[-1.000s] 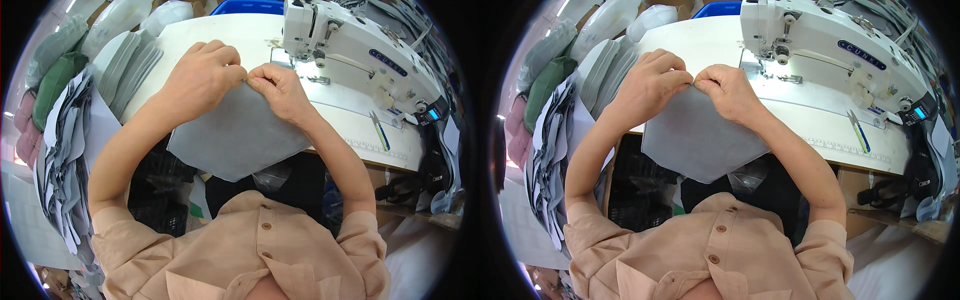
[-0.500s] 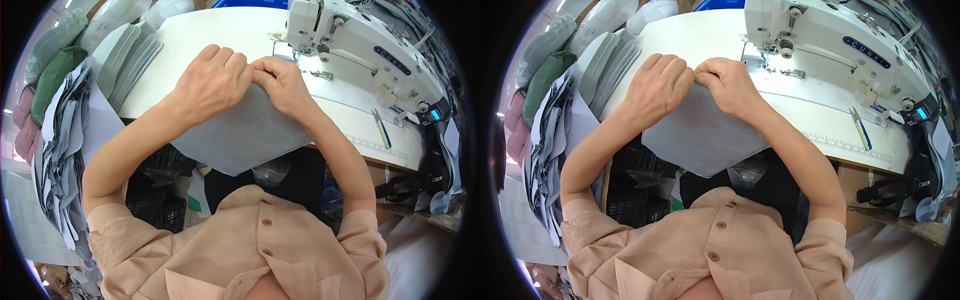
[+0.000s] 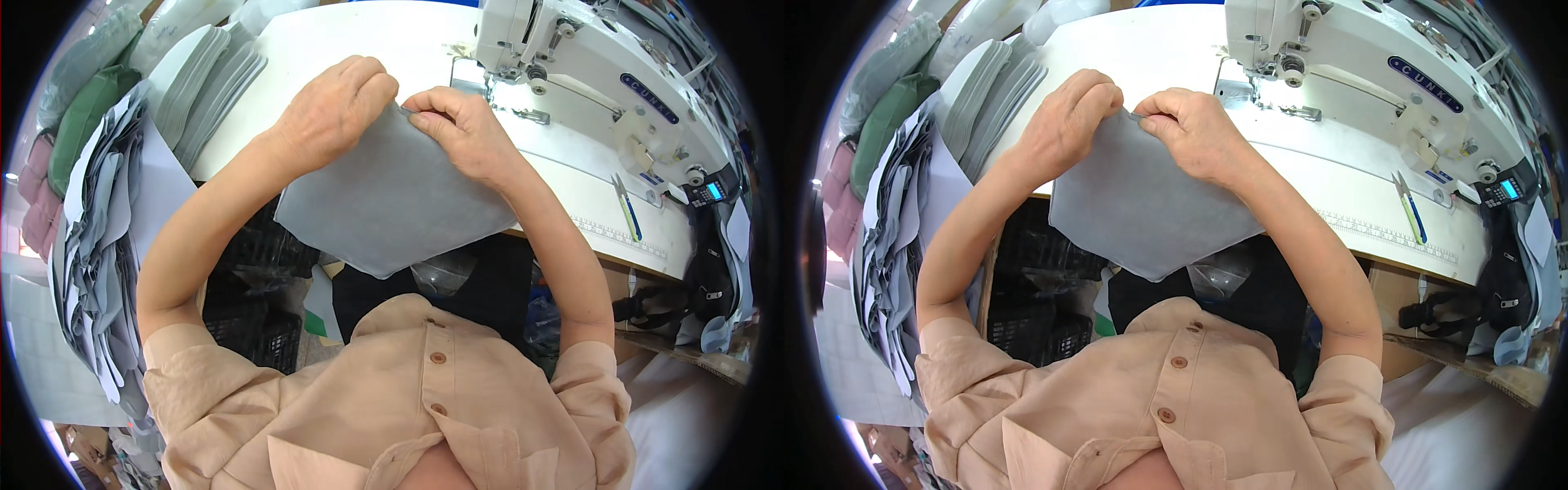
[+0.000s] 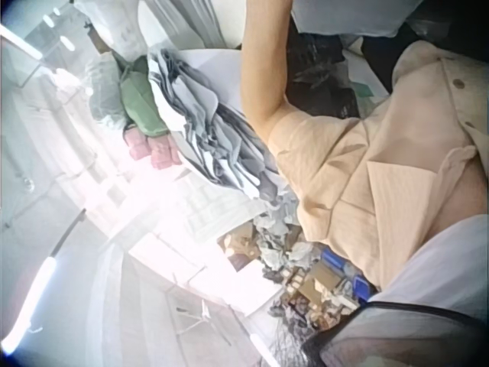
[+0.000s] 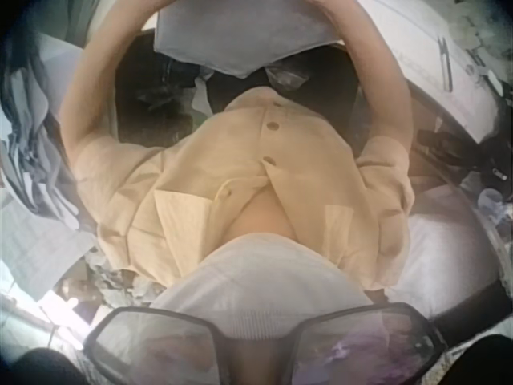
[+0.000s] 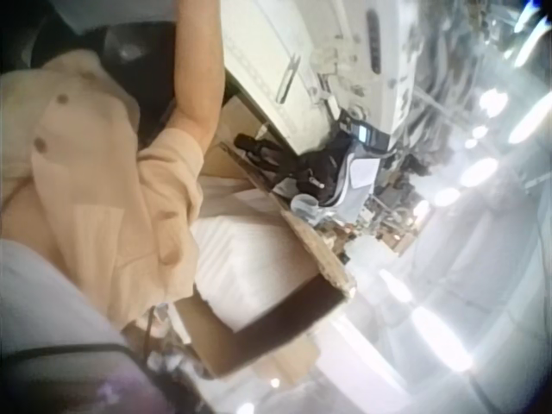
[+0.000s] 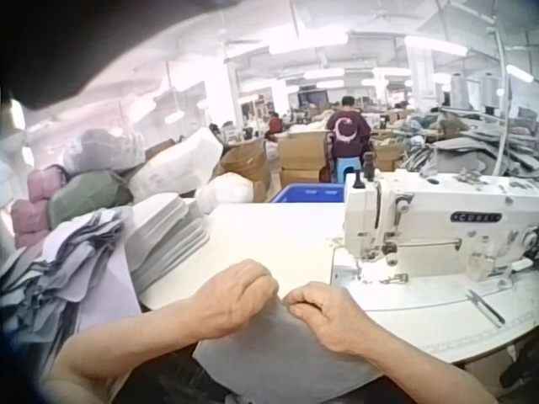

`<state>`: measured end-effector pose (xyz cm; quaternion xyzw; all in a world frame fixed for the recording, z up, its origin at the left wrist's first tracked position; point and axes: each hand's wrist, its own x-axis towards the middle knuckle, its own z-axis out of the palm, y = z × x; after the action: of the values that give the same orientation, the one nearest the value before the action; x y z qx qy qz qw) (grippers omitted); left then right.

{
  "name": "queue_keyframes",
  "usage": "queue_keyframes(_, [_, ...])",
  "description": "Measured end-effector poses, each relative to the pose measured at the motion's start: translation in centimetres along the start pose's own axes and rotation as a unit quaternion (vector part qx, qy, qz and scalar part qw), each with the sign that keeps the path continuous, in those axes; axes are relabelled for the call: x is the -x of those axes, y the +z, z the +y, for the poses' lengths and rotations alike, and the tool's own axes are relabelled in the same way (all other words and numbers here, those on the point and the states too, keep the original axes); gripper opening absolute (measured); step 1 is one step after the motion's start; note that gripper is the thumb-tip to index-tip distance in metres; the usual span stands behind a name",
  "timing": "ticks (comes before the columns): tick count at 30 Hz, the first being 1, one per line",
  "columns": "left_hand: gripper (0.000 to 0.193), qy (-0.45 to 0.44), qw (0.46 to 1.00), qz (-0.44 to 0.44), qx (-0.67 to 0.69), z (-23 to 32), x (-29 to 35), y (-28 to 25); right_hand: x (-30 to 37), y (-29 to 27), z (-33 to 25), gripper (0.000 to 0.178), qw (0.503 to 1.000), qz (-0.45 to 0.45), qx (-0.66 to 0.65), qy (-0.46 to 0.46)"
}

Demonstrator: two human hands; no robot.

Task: Sewing and assembling fabric laptop sleeves using a sewing machine.

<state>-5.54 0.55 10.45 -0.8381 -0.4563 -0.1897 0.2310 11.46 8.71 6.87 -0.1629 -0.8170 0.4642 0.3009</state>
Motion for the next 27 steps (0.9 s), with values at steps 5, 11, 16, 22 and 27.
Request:
queue_keyframes(5, [0.015, -0.015, 1.0, 0.013, 0.008, -0.1, 0.1, 0.1, 0.0, 0.0, 0.2, 0.019, 1.0, -0.014, 0.018, -0.016])
queue_keyframes(11, [0.017, -0.072, 0.995, 0.007, 0.069, -0.2, -0.2, -0.3, -0.4, 0.3, 0.9, 0.017, 0.997, 0.033, 0.044, -0.053])
queue_keyframes(16, [0.029, -0.171, 0.97, -0.092, 0.147, -0.4, -0.1, -0.8, -0.4, 0.5, 1.2, 0.016, 0.996, 0.044, 0.044, -0.059])
queue_keyframes(22, [0.02, -0.319, 0.906, -0.118, 0.252, 0.0, -1.0, -1.6, 0.2, 0.5, 1.1, 0.016, 0.995, 0.048, 0.053, -0.07])
queue_keyframes(27, [0.015, -0.34, 0.885, -0.117, 0.295, -0.4, -0.9, -0.7, 0.1, 0.6, 1.6, 0.018, 0.997, 0.05, 0.031, -0.053])
